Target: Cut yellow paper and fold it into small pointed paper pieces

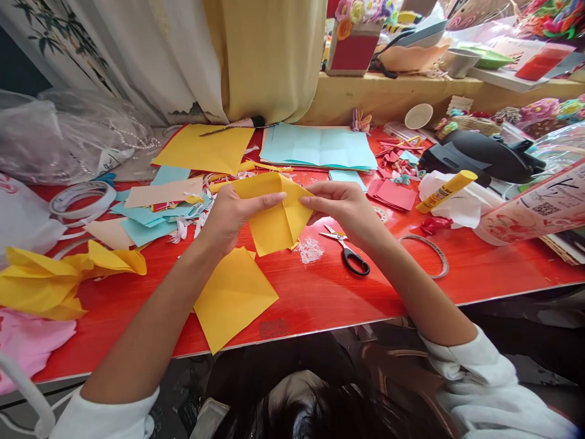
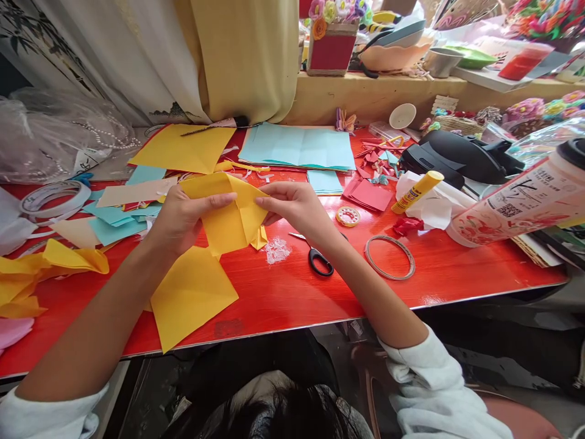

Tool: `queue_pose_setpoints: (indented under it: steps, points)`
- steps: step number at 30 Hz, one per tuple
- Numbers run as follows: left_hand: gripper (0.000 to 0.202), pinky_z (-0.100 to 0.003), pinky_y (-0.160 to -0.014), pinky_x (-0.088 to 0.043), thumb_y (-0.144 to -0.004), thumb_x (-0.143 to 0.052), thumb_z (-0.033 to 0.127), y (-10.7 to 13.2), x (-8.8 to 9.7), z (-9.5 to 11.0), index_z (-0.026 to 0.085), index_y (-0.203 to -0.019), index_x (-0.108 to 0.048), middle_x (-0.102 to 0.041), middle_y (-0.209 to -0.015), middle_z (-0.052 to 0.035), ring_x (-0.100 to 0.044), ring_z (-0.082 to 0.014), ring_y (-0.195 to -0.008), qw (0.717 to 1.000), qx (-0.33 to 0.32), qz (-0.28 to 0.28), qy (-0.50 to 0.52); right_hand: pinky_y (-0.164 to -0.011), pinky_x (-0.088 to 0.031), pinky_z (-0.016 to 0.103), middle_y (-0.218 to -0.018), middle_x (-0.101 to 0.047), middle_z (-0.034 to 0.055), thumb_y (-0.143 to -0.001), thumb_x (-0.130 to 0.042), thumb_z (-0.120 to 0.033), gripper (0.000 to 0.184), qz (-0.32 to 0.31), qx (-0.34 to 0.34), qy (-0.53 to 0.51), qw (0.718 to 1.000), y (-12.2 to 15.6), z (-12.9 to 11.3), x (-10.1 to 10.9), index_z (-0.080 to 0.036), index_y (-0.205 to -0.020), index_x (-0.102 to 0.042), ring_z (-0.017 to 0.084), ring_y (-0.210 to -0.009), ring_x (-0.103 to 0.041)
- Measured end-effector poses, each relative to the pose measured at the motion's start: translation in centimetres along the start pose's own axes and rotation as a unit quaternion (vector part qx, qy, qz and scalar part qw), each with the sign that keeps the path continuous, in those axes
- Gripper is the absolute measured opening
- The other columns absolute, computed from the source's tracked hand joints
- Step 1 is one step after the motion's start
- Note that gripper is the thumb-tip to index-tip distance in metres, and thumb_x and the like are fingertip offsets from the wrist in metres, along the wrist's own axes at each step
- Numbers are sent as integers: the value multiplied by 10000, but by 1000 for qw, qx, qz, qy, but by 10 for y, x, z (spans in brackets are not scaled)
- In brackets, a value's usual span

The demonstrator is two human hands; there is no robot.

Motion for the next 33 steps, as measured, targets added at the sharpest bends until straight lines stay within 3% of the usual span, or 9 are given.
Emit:
queue_pose_setpoints:
  steps: [5,8,13,17,20,23,27,33]
  points:
    - [182,-351,-784,-540,-668,-725,244,-2,2,-2,227,-849,-734,-707,-896,-9,-654,-224,-893,1000,-13,-4,21,-680,-573,307,-804,-692,33,-752,-652,-261,306,-21,-12,-50,998,-1,4,-2,-157,-1038,-684,148,-721,-656]
    - [141,-314,-749,-535,-682,-698,217,-5,6,-6,247,-813,-740,-700,-908,10,-649,-200,-886,999,-1,-13,32,-695,-574,320,-831,-699,39,-769,-617,-248,279,-25,-22,-69,997,-2,7,-2,-166,-1023,-700,143,-703,-658]
    - [217,-264,-659,-522,-776,-596,351,-7,10,0,228,-901,-725,-692,-965,-26,-628,-192,-912,997,25,-62,43,-685,-570,302,-843,-699,24,-787,-562,-218,236,42,21,1,999,1,-2,10,-191,-947,-734,139,-722,-654]
    - [316,-270,-678,-513,-797,-573,448,-6,12,12,206,-940,-717,-693,-973,-56,-608,-223,-980,993,-14,-64,-99,-676,-567,286,-823,-701,11,-801,-551,-226,227,32,40,71,996,3,-7,6,-201,-919,-743,133,-719,-650]
    - [297,-276,-721,-498,-723,-679,398,-2,3,1,236,-969,-717,-706,-880,-24,-631,-202,-892,972,19,-107,-206,-640,-555,260,-786,-698,12,-808,-557,-229,218,3,54,130,990,3,-8,-1,-201,-914,-746,122,-694,-640]
    - [318,-291,-728,-506,-698,-705,382,0,-4,-9,254,-989,-714,-712,-897,-16,-643,-201,-861,965,46,-136,-219,-651,-553,263,-813,-699,18,-814,-564,-237,232,-11,65,148,987,2,-7,-4,-192,-971,-727,127,-721,-643]
    - [306,-285,-698,-522,-704,-704,363,0,-7,-13,242,-985,-718,-715,-919,-31,-654,-195,-826,972,60,-138,-182,-735,-568,307,-830,-702,35,-810,-594,-281,322,-22,5,60,998,0,2,-3,-166,-1104,-656,155,-799,-666]
    - [299,-293,-690,-528,-685,-719,358,-1,-7,-13,238,-959,-732,-722,-884,-38,-658,-200,-795,976,57,-124,-169,-770,-571,315,-827,-706,75,-795,-606,-442,327,-41,-57,-3,998,1,9,-7,-136,-870,-696,172,-804,-686]
Point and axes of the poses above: each hand's wrist, its own y-axis away from the middle knuckle, its own x-axis out of the back of the hand, z = x × y, the point moved 9 cm from there along -y, towards the middle knuckle
